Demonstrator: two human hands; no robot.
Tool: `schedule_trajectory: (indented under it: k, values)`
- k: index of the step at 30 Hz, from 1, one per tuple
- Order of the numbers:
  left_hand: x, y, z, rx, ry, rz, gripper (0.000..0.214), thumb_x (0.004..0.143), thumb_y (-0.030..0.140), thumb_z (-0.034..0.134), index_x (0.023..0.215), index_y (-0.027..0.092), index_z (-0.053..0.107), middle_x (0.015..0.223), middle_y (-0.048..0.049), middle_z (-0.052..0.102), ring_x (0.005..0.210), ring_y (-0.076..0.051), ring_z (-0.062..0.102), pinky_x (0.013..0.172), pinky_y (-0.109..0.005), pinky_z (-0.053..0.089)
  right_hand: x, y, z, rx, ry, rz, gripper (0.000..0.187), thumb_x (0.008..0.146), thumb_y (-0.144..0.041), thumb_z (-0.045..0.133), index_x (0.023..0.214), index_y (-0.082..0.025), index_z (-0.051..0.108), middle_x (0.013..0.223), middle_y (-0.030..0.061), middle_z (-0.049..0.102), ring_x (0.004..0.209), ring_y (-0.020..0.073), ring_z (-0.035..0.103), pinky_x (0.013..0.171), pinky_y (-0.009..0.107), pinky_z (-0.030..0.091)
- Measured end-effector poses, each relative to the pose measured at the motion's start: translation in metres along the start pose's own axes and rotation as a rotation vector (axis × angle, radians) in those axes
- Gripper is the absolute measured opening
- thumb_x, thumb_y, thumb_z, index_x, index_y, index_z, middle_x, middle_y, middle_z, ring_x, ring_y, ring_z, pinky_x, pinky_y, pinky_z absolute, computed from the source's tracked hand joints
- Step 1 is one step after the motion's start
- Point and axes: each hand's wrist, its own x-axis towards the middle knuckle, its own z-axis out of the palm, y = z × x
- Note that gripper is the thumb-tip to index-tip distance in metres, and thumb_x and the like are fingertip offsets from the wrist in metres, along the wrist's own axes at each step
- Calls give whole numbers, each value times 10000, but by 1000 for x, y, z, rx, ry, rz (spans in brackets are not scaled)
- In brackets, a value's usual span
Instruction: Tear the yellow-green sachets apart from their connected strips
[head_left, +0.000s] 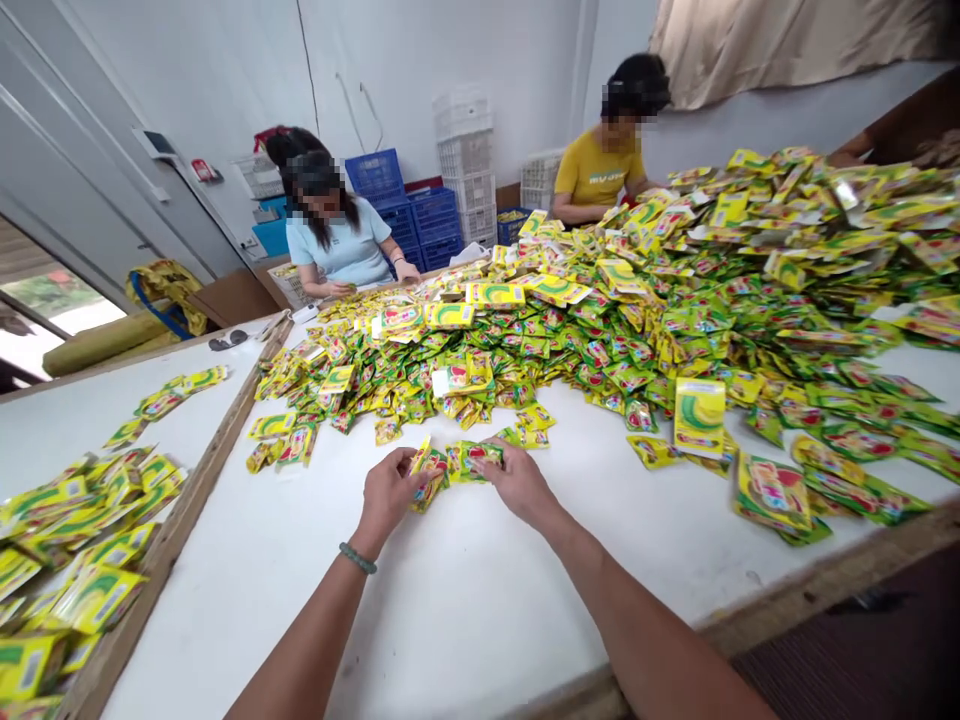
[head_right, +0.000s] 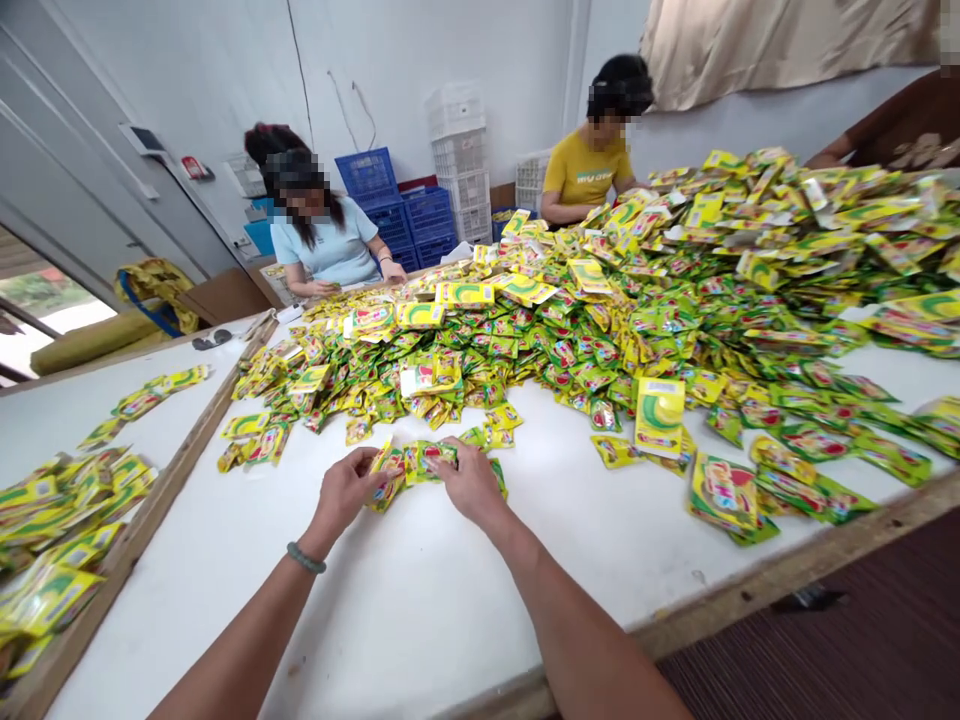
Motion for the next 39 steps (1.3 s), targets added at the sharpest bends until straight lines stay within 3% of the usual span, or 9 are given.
schedule_trajectory:
  k: [2, 5, 8, 14, 21, 26, 35, 39]
  values:
    - [-20, -3, 2, -176, -64, -33, 373, 660, 502, 636, 841, 177, 618, 673, 1, 612, 618, -159, 557, 548, -247, 406, 1, 1, 1, 10, -11, 16, 250, 762, -362, 539, 923, -192, 625, 622, -12, 574, 556, 133, 493, 503, 221, 343]
    - [-40, -1, 1, -441, -178, -70, 359, 644, 481, 671, 819, 173, 610, 713, 0, 640, 633, -146, 571, 553, -232, 422, 2, 1, 4, 40, 37, -9, 311, 772, -372, 525, 1012, -185, 588, 623, -24, 535, 561, 122, 454, 526, 220, 339]
    - [-51, 2, -1, -615, -254, -120, 386, 613, 461, 712, 845, 171, 610, 762, -11, 671, 646, -149, 596, 575, -239, 445, 0, -1, 7, 25, -70, -47, 297, 776, -365, 521, 1008, -190, 582, 617, -33, 519, 563, 116, 445, 537, 215, 337]
    - [-56, -3, -4, -694, -254, -158, 374, 597, 433, 742, 797, 147, 607, 707, -19, 676, 584, -137, 599, 530, -222, 441, -4, -5, -1, -123, -355, -38, 170, 765, -324, 535, 819, -178, 606, 597, -36, 505, 577, 107, 448, 538, 201, 308]
    - [-53, -5, 3, -799, -251, -206, 339, 638, 399, 731, 827, 146, 606, 713, -27, 690, 596, -133, 615, 550, -219, 463, 1, 0, -11, -173, -343, -60, 209, 787, -360, 531, 858, -179, 608, 684, -13, 561, 636, 121, 487, 560, 209, 309]
    - [-57, 0, 7, -762, -306, -170, 352, 635, 408, 729, 834, 138, 625, 727, -38, 688, 649, -155, 622, 579, -232, 470, -2, -1, -12, -322, -458, -78, 169, 769, -336, 567, 844, -207, 646, 625, -17, 558, 620, 129, 489, 567, 219, 305]
    - [-57, 0, 14, -828, -363, -234, 325, 592, 319, 776, 816, 138, 624, 685, -21, 688, 565, -130, 602, 524, -217, 443, -10, -1, 15, -224, -261, -108, 185, 717, -243, 612, 897, -218, 642, 664, -36, 600, 635, 119, 520, 595, 209, 344]
    - [-57, 0, 13, -918, -286, -280, 354, 596, 295, 778, 874, 138, 625, 751, -39, 714, 629, -143, 638, 590, -229, 478, -10, -1, 19, -171, -212, -187, 227, 802, -302, 533, 993, -211, 614, 800, -2, 627, 701, 127, 529, 632, 219, 364]
